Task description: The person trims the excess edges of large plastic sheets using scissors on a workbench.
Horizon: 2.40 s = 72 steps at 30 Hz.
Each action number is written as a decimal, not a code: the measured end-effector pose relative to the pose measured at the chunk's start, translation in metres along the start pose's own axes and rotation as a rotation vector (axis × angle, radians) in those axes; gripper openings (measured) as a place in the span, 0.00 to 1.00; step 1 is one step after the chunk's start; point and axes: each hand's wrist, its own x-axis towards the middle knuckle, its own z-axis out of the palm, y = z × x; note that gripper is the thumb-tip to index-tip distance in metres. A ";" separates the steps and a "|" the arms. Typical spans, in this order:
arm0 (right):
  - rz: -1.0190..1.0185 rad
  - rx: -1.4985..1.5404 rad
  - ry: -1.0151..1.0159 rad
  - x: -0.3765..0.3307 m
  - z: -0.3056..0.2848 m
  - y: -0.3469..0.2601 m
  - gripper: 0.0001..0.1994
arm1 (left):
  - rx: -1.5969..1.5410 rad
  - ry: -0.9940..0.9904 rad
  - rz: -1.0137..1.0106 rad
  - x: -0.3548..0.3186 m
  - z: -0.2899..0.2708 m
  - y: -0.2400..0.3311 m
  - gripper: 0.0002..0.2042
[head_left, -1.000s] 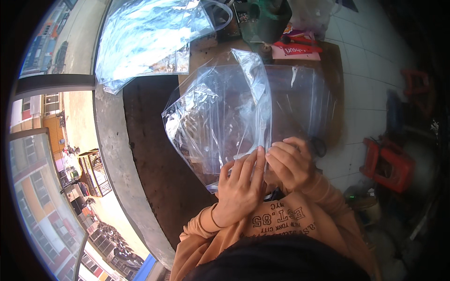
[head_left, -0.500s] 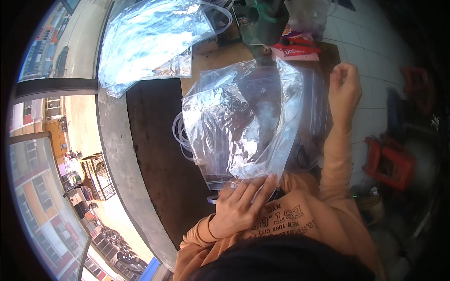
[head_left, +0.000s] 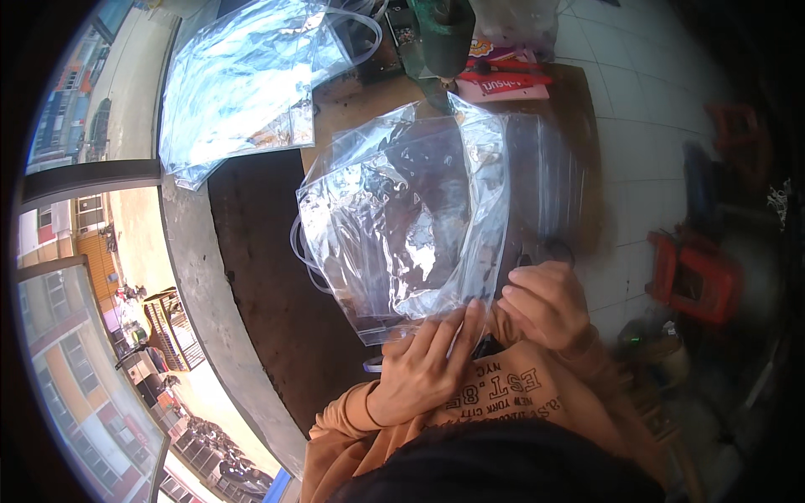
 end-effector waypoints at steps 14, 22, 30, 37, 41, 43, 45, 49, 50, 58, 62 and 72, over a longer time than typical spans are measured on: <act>-0.171 -0.022 -0.065 0.003 0.011 0.009 0.10 | 0.013 -0.025 -0.031 -0.004 0.003 0.004 0.28; 0.179 0.052 -0.002 0.010 0.029 0.029 0.08 | -0.005 -0.032 -0.014 -0.004 0.003 0.004 0.28; 0.852 0.577 0.274 0.023 0.054 0.075 0.13 | -0.138 -0.166 0.059 -0.009 0.007 0.005 0.28; 0.978 0.940 0.175 0.029 0.046 0.075 0.14 | -0.555 -0.180 0.179 0.014 -0.003 -0.029 0.32; 0.821 1.027 0.041 0.050 0.025 0.045 0.11 | -0.255 0.123 0.034 0.068 -0.020 -0.072 0.35; 0.723 1.018 -0.009 0.058 0.014 0.028 0.10 | -0.154 0.315 0.053 0.101 -0.030 -0.079 0.32; 0.721 0.982 -0.061 0.066 0.001 0.013 0.07 | -0.092 0.253 0.068 0.115 -0.039 -0.079 0.26; 0.674 1.104 0.018 0.064 0.002 0.010 0.05 | -0.131 0.235 0.151 0.125 -0.045 -0.085 0.18; 0.664 1.121 0.031 0.065 0.000 0.010 0.05 | -0.132 0.210 0.167 0.125 -0.048 -0.087 0.18; 0.572 0.875 0.080 0.067 0.009 0.003 0.07 | -0.235 0.156 0.146 0.114 -0.053 -0.108 0.15; 0.510 0.758 0.143 0.071 0.021 0.002 0.08 | -0.224 0.183 0.161 0.112 -0.054 -0.107 0.12; 0.430 0.708 0.229 0.088 0.028 0.014 0.05 | -0.308 0.252 0.164 0.117 -0.048 -0.099 0.14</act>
